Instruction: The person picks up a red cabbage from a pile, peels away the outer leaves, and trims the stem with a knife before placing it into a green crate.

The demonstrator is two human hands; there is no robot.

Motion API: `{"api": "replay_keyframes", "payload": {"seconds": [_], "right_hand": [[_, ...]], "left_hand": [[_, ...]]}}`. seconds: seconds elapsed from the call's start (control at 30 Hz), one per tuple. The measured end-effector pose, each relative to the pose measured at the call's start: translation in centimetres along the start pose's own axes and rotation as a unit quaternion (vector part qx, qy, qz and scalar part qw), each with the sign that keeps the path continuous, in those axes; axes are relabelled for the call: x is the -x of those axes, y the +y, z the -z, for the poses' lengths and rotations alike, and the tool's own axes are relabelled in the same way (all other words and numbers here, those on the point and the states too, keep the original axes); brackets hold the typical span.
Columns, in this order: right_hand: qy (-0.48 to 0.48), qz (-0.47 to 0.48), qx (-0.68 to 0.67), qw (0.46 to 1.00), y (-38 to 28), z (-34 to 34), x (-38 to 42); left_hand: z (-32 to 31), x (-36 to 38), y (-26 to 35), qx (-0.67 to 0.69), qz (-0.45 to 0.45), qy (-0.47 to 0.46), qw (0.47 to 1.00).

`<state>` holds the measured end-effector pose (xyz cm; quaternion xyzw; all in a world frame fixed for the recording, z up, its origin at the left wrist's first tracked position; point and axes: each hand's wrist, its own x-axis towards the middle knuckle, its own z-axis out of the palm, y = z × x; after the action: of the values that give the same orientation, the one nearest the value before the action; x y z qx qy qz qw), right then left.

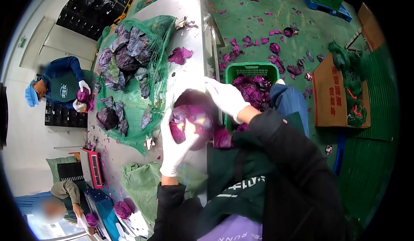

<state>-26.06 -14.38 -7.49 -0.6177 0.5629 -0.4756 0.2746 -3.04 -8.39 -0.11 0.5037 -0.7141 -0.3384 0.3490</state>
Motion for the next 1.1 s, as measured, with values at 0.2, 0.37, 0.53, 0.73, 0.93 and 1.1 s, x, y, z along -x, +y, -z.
{"api": "replay_keyframes", "payload": {"seconds": [0.2, 0.37, 0.53, 0.73, 0.93, 1.1], "right_hand": [[-0.070, -0.012, 0.075, 0.995, -7.3, 1.2, 7.3], [-0.110, -0.005, 0.089, 0.990, -7.3, 0.5, 6.7], [-0.125, -0.061, 0.064, 0.988, -7.0, 0.9, 4.7], [-0.148, -0.230, -0.017, 0.962, 1.6, -0.7, 2.9], [-0.127, 0.001, 0.014, 0.992, -6.8, 1.6, 2.0], [-0.253, 0.004, 0.028, 0.967, -7.1, 2.1, 1.0]], "left_hand": [[-0.2, 0.9, -0.4, -0.126, -0.059, 0.074, 0.988], [-0.8, 0.6, -1.0, -0.123, -0.066, 0.082, 0.987], [-1.3, 0.5, -0.7, -0.108, -0.045, 0.098, 0.988], [-1.3, 1.7, 0.6, 0.025, 0.051, 0.078, 0.995], [-2.5, 2.3, 0.1, -0.036, 0.050, 0.135, 0.989], [-2.9, 1.3, 1.4, -0.141, 0.029, 0.114, 0.983]]}}
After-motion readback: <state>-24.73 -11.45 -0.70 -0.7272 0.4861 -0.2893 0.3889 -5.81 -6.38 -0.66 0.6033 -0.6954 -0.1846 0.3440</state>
